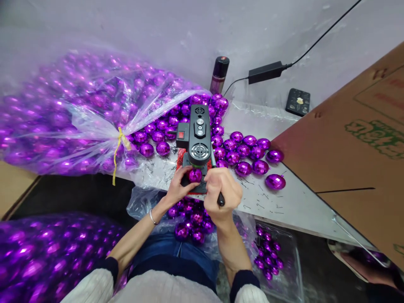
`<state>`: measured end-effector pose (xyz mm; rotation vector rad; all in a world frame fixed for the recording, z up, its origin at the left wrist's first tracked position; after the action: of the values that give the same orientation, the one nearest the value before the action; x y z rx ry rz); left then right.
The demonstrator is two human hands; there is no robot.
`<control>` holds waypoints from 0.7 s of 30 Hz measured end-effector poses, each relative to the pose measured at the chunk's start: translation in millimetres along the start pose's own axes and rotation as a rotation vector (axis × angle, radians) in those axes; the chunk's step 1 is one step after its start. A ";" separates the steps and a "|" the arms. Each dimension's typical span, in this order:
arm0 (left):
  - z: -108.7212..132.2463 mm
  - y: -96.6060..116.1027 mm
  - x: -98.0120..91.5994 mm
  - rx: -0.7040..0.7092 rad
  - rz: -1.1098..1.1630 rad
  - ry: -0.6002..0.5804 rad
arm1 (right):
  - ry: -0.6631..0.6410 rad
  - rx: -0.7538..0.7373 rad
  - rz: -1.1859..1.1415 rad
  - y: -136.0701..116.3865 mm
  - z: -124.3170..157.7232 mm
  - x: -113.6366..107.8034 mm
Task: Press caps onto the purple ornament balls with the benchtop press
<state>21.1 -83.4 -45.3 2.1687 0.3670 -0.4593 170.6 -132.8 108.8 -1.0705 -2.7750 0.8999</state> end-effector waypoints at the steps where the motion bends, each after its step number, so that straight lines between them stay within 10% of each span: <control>1: 7.4 6.7 -2.5 0.101 -0.018 -0.008 | -0.004 0.008 -0.001 -2.8 -4.2 -1.6; 8: 83.2 39.3 -11.4 0.580 -0.269 -0.217 | -0.022 -0.058 -0.046 2.9 10.2 -1.9; 13: 72.4 37.1 -37.0 0.683 -0.204 -0.122 | -0.036 -0.064 -0.033 8.2 18.1 -2.9; 18: -23.2 -21.4 -81.7 -0.004 -0.457 0.231 | -0.027 -0.062 -0.036 7.6 18.1 -2.2; 21: -67.6 -56.4 -89.7 -0.395 -0.449 0.144 | -0.024 -0.062 -0.040 7.4 18.5 -1.8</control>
<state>-69.0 -4.7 -6.8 1.7324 0.9524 -0.4321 172.1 -138.8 89.8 -1.0156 -2.8506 0.8340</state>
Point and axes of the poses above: each hand's wrist, its own z-axis away from the middle knuckle, its own x-axis out of the palm, y = z × x, the point moved 5 cm from there along -z, towards the middle knuckle, and after that the axes turned 1 degree about z, right-handed, at the moved point
